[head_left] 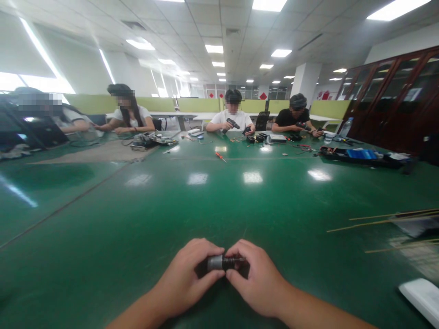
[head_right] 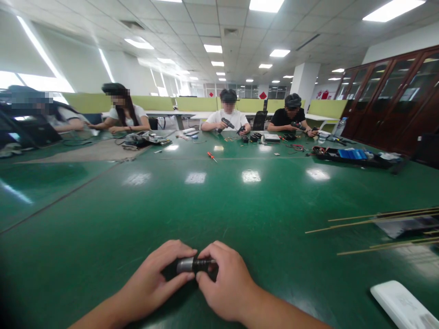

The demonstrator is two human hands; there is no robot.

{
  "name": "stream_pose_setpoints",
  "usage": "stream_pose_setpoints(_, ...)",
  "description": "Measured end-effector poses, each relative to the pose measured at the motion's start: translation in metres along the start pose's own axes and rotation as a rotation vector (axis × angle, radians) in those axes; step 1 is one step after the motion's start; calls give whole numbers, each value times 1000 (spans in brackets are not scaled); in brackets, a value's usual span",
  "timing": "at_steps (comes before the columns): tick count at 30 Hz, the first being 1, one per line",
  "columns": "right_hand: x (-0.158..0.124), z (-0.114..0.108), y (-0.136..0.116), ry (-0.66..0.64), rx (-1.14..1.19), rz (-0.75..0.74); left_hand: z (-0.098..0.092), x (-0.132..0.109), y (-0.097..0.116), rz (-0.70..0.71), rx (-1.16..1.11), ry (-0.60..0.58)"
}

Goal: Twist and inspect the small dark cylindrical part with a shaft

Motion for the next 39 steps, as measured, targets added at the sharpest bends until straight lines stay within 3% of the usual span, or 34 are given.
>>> stream_pose_setpoints(39,4,0,5,21,9,37,0,0,2,-23,69,-4)
Point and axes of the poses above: each hand's wrist, its own x-axis towards the middle knuckle, its own z-axis out of the palm, y = z × x, the point moved 3 cm from there along x, towards the middle knuckle, and after that the axes turned 9 degrees about -x, right-handed, at the moved point
